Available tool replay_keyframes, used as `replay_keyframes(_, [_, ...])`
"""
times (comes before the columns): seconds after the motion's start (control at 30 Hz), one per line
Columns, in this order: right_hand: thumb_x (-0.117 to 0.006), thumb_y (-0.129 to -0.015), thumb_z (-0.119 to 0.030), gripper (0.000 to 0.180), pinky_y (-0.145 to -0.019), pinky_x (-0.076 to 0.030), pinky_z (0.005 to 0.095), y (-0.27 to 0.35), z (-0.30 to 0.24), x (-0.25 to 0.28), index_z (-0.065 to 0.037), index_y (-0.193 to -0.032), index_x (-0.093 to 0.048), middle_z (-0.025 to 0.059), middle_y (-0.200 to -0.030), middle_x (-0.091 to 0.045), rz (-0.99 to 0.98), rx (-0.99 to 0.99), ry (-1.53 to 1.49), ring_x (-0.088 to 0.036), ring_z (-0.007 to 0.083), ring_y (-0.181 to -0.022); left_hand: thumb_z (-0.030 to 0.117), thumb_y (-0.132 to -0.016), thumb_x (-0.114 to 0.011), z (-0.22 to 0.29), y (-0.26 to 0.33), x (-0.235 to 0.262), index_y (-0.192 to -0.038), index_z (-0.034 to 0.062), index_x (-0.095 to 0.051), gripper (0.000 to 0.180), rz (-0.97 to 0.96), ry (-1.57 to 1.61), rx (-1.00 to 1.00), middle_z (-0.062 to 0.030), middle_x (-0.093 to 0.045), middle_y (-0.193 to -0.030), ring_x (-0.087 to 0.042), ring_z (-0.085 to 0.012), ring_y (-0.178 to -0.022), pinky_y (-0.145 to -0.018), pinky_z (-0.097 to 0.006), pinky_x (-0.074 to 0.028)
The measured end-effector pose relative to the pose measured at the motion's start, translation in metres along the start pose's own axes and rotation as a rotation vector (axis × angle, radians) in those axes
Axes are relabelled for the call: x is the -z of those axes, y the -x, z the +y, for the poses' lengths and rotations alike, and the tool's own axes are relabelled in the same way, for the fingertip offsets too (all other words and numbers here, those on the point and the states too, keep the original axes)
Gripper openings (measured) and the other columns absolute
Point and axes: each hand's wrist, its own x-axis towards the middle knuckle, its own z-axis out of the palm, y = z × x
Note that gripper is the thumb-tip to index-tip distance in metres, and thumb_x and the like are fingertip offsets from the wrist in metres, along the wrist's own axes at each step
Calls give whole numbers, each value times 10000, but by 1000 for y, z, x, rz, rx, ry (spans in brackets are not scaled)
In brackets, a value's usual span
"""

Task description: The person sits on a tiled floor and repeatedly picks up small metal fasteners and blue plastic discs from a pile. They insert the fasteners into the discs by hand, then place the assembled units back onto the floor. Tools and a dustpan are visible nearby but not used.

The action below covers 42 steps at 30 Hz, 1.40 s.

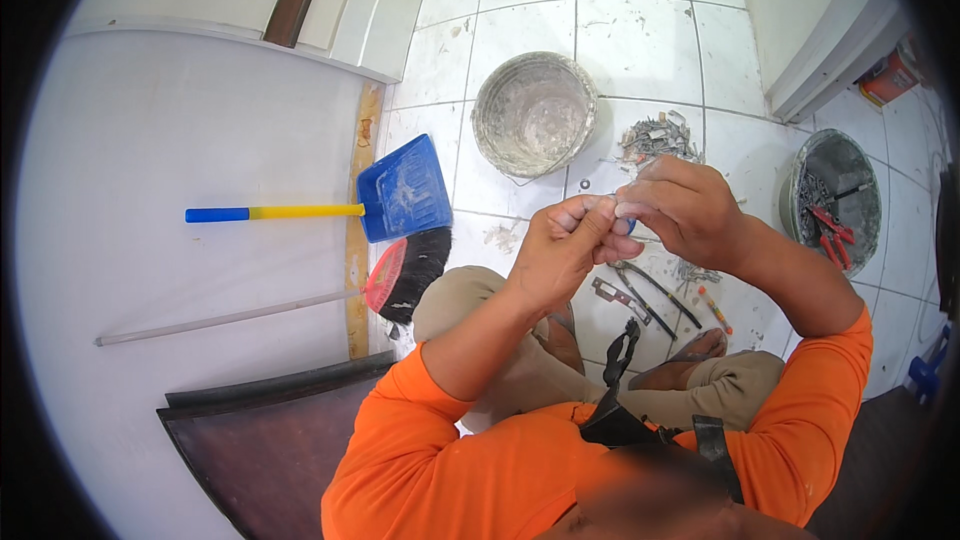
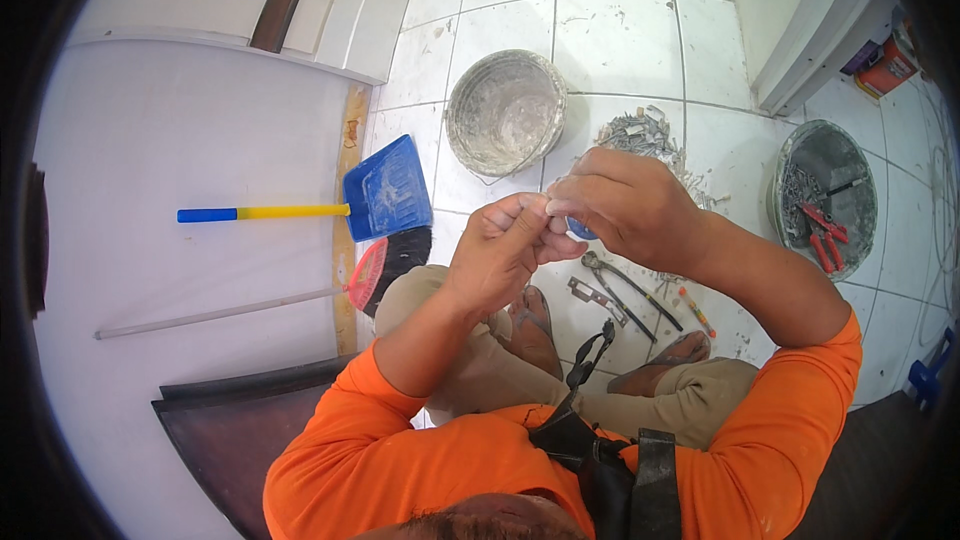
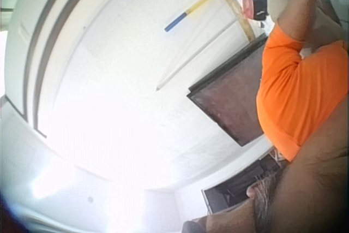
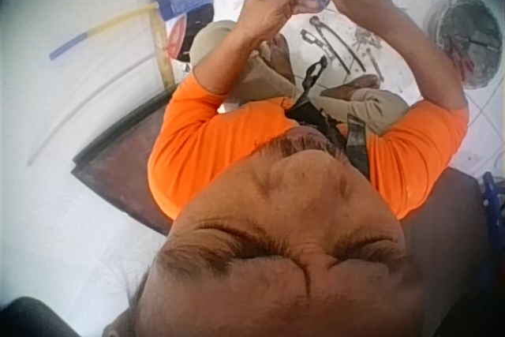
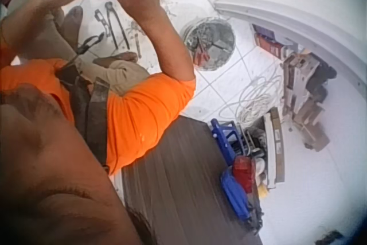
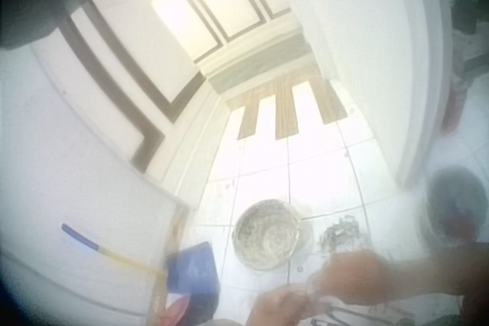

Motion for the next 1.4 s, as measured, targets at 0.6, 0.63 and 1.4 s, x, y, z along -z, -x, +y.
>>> replay_keyframes(0.6, [-716,-902,18,147,-718,-551,331,-6,-8,20,21,-1047,-737,123,-936,-739,-36,-346,-187,-709,248,-809,199,-1115,-541,-2,-4,6,-1223,35,-635,217,-64,163,-68,-59,-663,-1107,-712,-198,-1022,-943,-437,-607])
replay_keyframes(0.63, [-711,-900,23,147,-719,-549,333,-7,-7,19,21,-1045,-736,126,-934,-737,-24,-298,-182,-707,251,-807,200,-1116,-538,-1,-3,6,-1226,39,-633,217,-73,157,-70,-60,-659,-1115,-709,-201,-1035,-943,-439,-606])
replay_keyframes(1.4, [-711,-890,14,147,-685,-526,362,-11,-17,18,-5,-1036,-714,116,-893,-658,-108,-221,-190,-664,270,-793,134,-1102,-561,-1,0,5,-1244,9,-628,201,-110,155,-121,-119,-704,-1167,-681,-179,-1031,-958,-385,-602])
